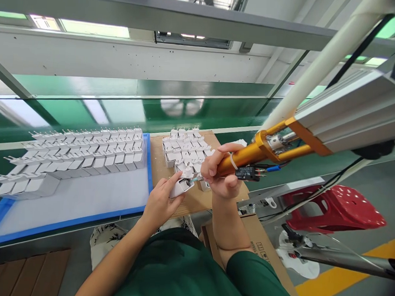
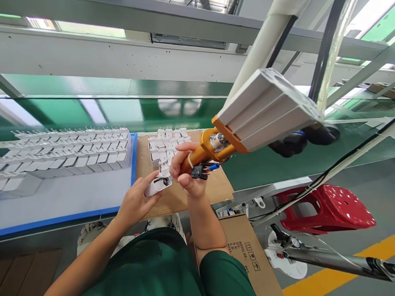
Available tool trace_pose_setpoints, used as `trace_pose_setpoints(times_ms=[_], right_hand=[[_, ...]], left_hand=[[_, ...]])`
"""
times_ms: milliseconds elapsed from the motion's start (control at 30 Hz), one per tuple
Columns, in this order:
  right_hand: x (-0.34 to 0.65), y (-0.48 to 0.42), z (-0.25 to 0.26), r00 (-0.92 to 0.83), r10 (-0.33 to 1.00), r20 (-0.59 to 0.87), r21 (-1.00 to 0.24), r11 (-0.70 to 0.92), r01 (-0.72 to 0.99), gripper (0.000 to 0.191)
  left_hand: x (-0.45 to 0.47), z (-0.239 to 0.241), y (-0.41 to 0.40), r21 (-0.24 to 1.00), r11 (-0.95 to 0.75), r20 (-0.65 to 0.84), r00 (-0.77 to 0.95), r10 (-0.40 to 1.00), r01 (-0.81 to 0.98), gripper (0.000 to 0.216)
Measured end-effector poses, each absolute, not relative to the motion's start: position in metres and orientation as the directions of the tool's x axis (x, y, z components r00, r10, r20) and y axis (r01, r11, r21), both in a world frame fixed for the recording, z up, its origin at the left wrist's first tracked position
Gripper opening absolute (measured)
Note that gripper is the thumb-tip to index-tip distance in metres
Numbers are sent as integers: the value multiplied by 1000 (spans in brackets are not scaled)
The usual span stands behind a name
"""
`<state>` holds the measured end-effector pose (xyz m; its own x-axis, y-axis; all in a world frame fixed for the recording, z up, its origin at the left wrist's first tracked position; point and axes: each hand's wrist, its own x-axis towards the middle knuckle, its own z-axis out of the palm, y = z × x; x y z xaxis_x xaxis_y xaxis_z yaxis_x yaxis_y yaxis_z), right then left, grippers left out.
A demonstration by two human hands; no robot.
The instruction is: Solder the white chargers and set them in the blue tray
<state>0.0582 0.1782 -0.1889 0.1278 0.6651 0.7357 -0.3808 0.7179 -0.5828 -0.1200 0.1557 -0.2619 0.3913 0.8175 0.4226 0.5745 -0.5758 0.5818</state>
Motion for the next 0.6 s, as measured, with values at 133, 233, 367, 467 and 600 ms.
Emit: trace_pose_setpoints(times_ms=[133, 233, 367, 467, 600], right_hand=[[58, 179, -190, 111, 653, 749, -572, 723, -388, 41], [58, 179, -190, 129, 676, 726, -600, 714, -362, 43], [59, 178, -190, 137, 705, 696, -640, 695, -327, 46], [58, 177, -189, 126, 706, 697, -640, 692, -333, 45], [57, 176, -189, 115, 675, 729, -606, 713, -353, 42]], left_hand=[[-120, -262, 155, 590, -566, 408, 392, 824, 575, 54], [-120, -262, 156, 597, -558, 399, 390, 830, 576, 55], [-121, -263, 157, 598, -555, 399, 385, 832, 579, 54], [-121, -263, 156, 596, -554, 398, 386, 833, 581, 54], [-121, -264, 156, 600, -549, 392, 384, 836, 582, 54]])
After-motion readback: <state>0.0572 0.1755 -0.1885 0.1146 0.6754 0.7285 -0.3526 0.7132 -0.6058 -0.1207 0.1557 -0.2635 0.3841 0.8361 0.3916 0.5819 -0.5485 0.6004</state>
